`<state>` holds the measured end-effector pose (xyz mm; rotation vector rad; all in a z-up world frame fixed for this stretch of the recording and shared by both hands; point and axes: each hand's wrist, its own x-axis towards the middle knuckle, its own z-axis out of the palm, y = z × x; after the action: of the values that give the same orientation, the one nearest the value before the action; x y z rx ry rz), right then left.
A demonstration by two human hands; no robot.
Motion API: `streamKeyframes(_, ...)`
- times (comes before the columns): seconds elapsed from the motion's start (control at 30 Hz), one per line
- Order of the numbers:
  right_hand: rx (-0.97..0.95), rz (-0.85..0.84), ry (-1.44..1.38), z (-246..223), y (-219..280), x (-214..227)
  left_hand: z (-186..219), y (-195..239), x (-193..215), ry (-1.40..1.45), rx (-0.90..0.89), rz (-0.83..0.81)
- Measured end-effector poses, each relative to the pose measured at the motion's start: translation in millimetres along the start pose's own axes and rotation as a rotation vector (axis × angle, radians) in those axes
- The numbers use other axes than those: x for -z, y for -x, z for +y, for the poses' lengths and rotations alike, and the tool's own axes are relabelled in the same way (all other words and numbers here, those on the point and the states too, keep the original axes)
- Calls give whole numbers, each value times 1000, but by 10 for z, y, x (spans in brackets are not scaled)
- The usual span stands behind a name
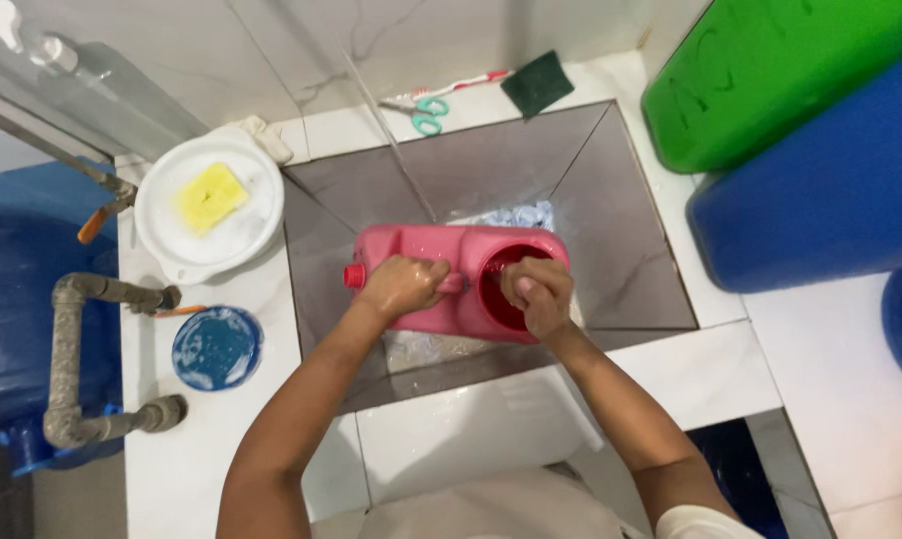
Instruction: The person cleans a pink plastic jerrycan and its blue lid in a sink. They use a yellow sponge to scrub the exterior and interior, a toothbrush to clean the rim, and a long-handled brush for the inside. The person rinses the container and lid with running water and secures the lid on the jerrycan.
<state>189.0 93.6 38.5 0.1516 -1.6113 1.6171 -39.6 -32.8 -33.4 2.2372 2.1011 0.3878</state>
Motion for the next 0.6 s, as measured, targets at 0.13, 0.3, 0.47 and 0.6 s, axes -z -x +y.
streamKeyframes(0.13, -152, -111, -76, -194, -200, 270, -30, 102, 17, 5, 2, -7)
streamKeyframes(0.3, 60, -52, 114, -136, -97, 40, -6, 101, -51, 6, -18, 14)
streamKeyframes(0.47, -94, -147, 49, -4, -82, 101, -38, 120, 35, 4, 59, 28)
streamKeyframes(0.6, -256, -57, -92, 158, -79, 213, 30, 224, -92, 21, 31, 68)
